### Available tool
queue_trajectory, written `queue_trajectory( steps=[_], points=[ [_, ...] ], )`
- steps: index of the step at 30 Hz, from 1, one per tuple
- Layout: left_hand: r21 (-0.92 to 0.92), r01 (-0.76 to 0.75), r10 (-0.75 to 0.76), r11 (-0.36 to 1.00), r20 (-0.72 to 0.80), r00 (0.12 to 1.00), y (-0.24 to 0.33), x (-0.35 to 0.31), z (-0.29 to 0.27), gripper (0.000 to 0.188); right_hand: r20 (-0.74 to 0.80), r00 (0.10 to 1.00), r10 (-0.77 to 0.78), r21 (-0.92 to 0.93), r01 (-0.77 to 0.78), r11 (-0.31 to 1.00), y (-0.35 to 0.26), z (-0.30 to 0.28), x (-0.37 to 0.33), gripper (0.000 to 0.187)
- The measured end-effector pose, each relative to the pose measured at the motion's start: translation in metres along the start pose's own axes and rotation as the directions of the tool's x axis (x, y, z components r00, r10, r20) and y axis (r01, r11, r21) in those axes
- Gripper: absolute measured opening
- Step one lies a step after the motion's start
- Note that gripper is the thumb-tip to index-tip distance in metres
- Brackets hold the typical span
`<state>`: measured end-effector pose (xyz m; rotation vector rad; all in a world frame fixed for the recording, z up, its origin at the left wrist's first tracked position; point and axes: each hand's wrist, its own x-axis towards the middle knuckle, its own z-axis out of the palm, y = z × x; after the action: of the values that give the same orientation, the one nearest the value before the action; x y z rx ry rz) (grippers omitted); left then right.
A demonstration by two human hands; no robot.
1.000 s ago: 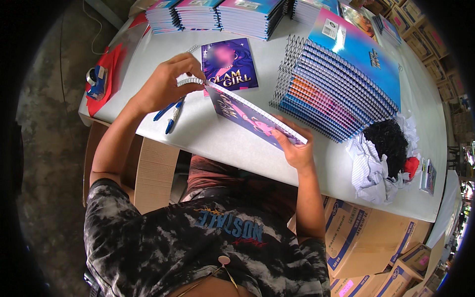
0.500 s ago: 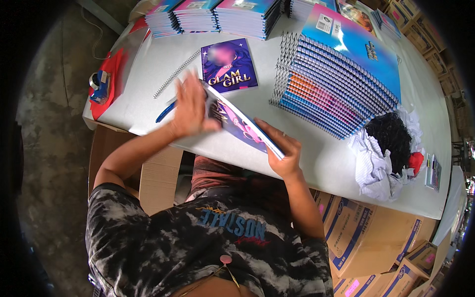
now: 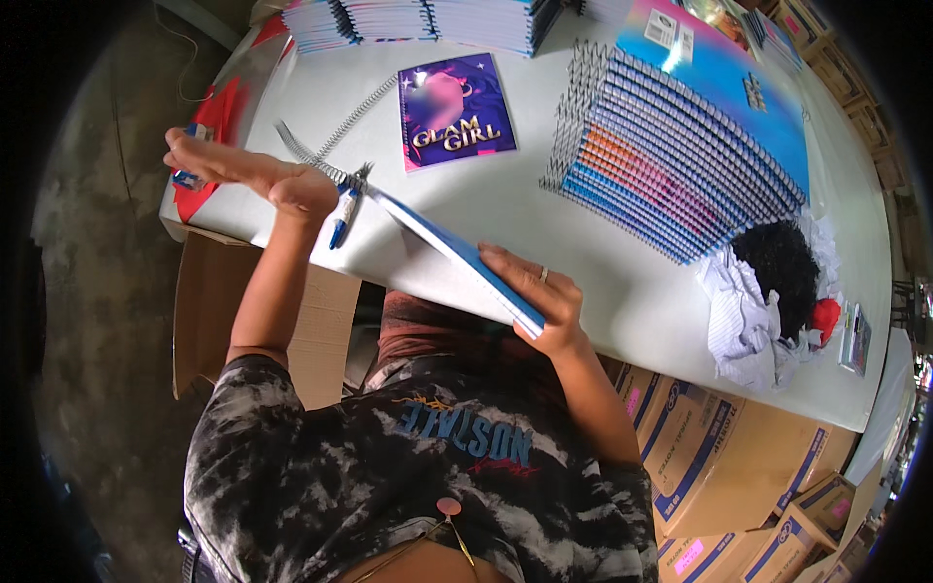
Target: The person assembles spiral-bound notebooks by inserting metal coils into the punched holes of the covers and pages. They use pliers to secure the coils and stack the finished notebooks on the table.
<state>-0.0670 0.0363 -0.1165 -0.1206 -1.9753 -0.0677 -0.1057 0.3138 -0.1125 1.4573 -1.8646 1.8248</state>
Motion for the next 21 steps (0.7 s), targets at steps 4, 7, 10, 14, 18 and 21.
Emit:
queue_trajectory(
  steps=[4,7,10,14,18,21],
  points=[
    [-0.124,-0.144,0.182,0.982,0.401,0.898,0.039,-0.062,-0.022,0.112,-0.019,1.000,0.018,-0.115,-0.020,0.993,-0.005,0.002,0.003,0.027],
    [-0.071,-0.351,0.358,0.934,0.163,0.920,0.031,-0.015,-0.029,0.109,-0.014,0.996,-0.088,-0.114,0.086,0.990,-0.003,0.000,0.009,0.027],
    [-0.149,-0.143,0.177,0.978,0.248,0.953,0.040,-0.040,-0.019,0.105,0.020,0.994,-0.107,-0.084,0.108,0.991,-0.008,0.004,0.007,0.029],
    [-0.195,-0.092,0.093,0.976,-0.002,0.996,0.013,-0.024,0.002,0.104,-0.008,0.991,-0.136,-0.149,0.133,0.980,-0.003,-0.001,0.012,0.030],
    [-0.187,-0.130,0.130,0.974,-0.011,0.991,0.017,-0.021,-0.008,0.106,0.047,0.990,-0.135,-0.035,0.136,0.990,-0.005,0.003,0.011,0.029],
    [-0.401,-0.177,0.299,0.899,0.268,0.916,0.059,-0.019,-0.012,0.115,-0.037,0.996,-0.081,-0.097,0.077,0.992,0.001,0.004,0.009,0.029]
  ],
)
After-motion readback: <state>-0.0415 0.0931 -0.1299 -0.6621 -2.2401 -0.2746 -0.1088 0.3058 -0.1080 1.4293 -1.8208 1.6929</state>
